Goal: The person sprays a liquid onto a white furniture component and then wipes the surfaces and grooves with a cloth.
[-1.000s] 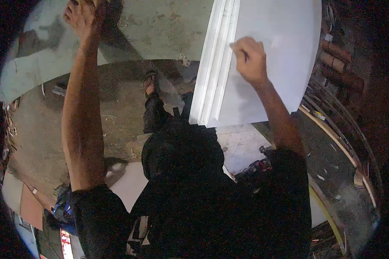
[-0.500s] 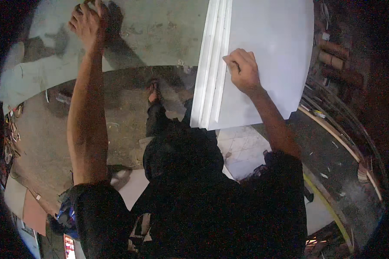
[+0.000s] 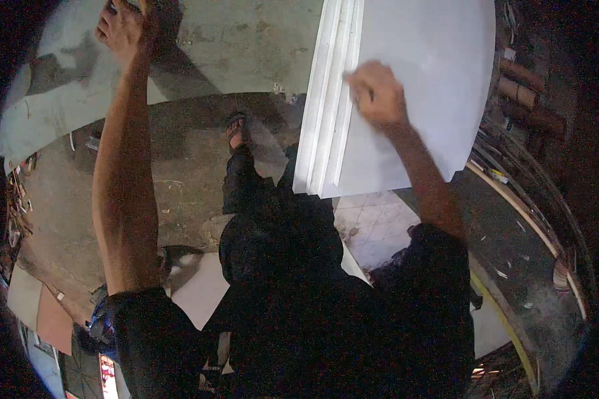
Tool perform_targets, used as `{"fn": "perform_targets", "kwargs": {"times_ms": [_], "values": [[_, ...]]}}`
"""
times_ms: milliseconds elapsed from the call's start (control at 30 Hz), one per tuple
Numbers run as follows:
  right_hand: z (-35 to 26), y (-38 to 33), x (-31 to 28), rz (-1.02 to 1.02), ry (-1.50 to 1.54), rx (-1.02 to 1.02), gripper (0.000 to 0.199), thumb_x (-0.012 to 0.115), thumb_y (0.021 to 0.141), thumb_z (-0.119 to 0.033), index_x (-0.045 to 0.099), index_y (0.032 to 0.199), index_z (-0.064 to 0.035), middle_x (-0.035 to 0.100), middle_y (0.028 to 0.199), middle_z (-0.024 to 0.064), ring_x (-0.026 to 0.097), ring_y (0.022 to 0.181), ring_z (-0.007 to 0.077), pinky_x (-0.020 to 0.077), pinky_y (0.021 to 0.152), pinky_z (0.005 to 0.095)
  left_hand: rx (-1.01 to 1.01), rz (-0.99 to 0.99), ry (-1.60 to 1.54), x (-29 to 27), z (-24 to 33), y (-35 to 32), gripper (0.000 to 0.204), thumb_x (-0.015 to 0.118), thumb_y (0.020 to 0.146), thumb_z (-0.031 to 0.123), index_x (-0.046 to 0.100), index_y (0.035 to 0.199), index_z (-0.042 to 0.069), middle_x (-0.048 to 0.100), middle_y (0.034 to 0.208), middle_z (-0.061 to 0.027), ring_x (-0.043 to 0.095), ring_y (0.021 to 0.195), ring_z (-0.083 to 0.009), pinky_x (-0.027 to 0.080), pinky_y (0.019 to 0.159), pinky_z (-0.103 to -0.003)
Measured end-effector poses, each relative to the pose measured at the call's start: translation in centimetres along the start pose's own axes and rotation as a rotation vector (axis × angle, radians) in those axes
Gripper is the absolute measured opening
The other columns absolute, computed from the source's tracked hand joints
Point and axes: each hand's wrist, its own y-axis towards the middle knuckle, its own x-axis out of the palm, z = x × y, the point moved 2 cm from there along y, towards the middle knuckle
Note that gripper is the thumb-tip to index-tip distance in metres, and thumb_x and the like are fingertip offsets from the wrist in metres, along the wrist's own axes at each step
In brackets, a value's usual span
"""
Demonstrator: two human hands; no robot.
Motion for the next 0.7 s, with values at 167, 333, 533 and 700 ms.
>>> {"fn": "perform_targets", "kwargs": {"times_ms": [167,333,533,700], "values": [[-4.9,-9.3,-0.2,-0.147,-0.021,-0.135,0.016,0.072,0.082,0.001,0.069,0.093,-0.0090,0.065,0.088,0.0078,0.064,0.084,0.0253,0.0499,0.082,0.0429,0.041,0.089,0.093,0.5,-0.5,0.2,0.044,0.056,0.097,0.034,0.058,0.131,0.006,0.055,0.136,-0.0178,0.045,0.130,-0.0377,0.031,0.110,-0.051],[-1.1,-8.1,-3.6,0.200,0.076,0.296,0.009,0.068,0.087,0.003,0.066,0.093,-0.0043,0.066,0.086,0.0069,0.066,0.083,0.0183,0.0520,0.075,0.0300,0.139,-0.037,0.238,-2.4,2.6,-0.7,0.047,0.049,0.100,0.038,0.057,0.133,0.005,0.054,0.139,-0.0179,0.042,0.134,-0.0381,0.028,0.112,-0.051],[4.6,-5.4,-3.4,0.369,0.141,0.705,0.010,0.067,0.095,-0.012,0.069,0.097,-0.0021,0.068,0.085,0.0052,0.062,0.079,0.0119,0.0502,0.075,0.0275,0.005,-0.010,0.015,2.1,-0.5,0.9,0.054,0.046,0.100,0.048,0.057,0.134,0.008,0.052,0.140,-0.0192,0.044,0.133,-0.0386,0.028,0.113,-0.052],[-4.6,-10.8,2.4,0.110,-0.067,-0.019,0.016,0.067,0.084,0.003,0.070,0.096,-0.0067,0.071,0.092,0.0093,0.068,0.086,0.0275,0.0529,0.086,0.0416,0.144,0.089,-0.097,3.6,-3.8,0.8,0.065,0.046,0.096,0.064,0.058,0.136,0.014,0.054,0.138,-0.0204,0.044,0.132,-0.0399,0.027,0.112,-0.053]]}}
